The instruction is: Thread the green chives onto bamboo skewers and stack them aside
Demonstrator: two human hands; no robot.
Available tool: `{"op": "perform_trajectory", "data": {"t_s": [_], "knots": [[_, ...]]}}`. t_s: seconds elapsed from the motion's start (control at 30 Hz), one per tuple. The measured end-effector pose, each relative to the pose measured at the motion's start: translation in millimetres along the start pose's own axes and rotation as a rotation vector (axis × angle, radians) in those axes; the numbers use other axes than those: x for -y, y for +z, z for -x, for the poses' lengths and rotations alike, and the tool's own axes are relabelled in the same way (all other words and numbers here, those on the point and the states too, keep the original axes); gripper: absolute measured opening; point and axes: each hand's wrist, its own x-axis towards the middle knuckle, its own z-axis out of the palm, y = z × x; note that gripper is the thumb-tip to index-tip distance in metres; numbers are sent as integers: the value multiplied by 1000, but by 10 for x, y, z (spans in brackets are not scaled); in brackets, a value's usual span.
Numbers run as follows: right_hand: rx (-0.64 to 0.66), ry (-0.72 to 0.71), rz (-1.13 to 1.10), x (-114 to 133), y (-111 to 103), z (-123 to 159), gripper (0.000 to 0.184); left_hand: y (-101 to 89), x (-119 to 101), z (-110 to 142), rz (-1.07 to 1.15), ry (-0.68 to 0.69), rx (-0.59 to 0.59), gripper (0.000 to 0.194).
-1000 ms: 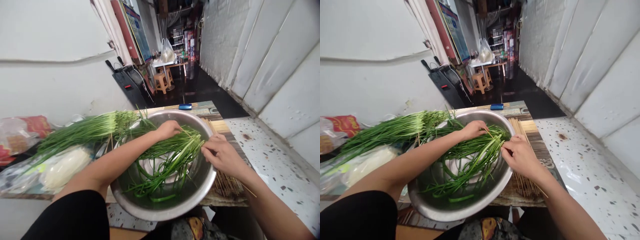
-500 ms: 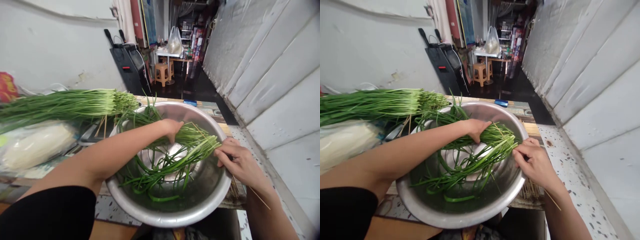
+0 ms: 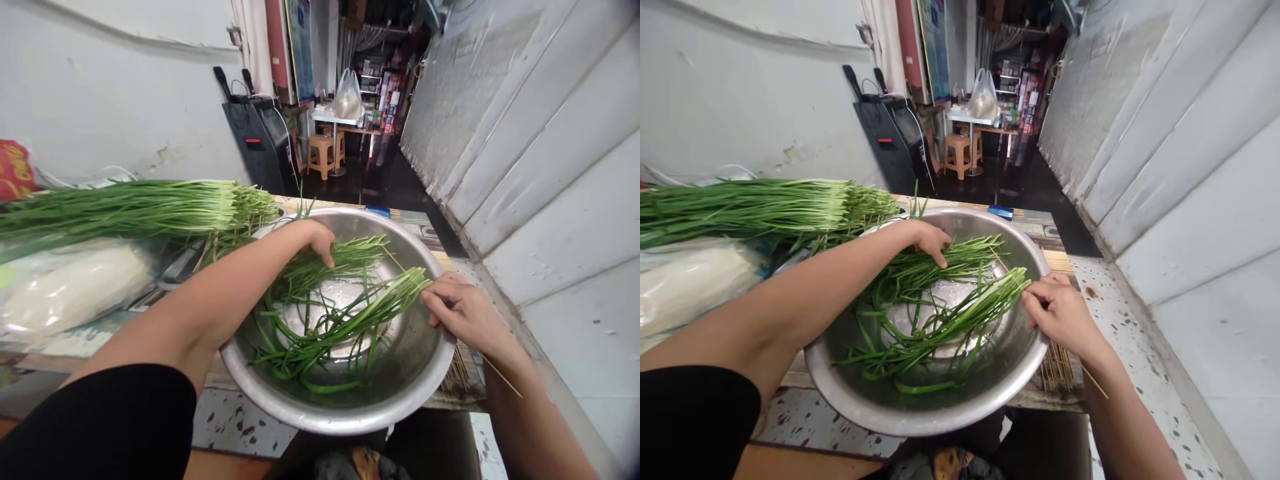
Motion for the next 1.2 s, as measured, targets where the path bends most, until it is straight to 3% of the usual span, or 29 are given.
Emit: {"op": "perform_trajectory", "data": {"t_s": [0.1,0.23,0.3,0.53,0.83,0.93,1.1,1.2], "knots": [[33,29,137,57,12,-56,36,13,-110,24,-86,-50,-102,75],[-28,43,423,93,68,-172,31,117,-360,-2,-23,62,-515,40],[-28,-6,523,73,92,-231,30,202,-442,-60,17,141,-587,29],[83,-46,575,42,88,-402,32,333,-462,-250,157,166,-611,22],[-63,11,566,27,152,-359,33,401,-524,-245,142,229,-695,23],[-42,-8,579,20,159,-321,33,384,-545,-236,373,193,-654,21],[5,-19,602,20,179,-314,34,353,-575,-226,961,140,-533,21],[14,-13,599,17,186,-316,34,353,-597,-217,1120,108,-478,21]]}}
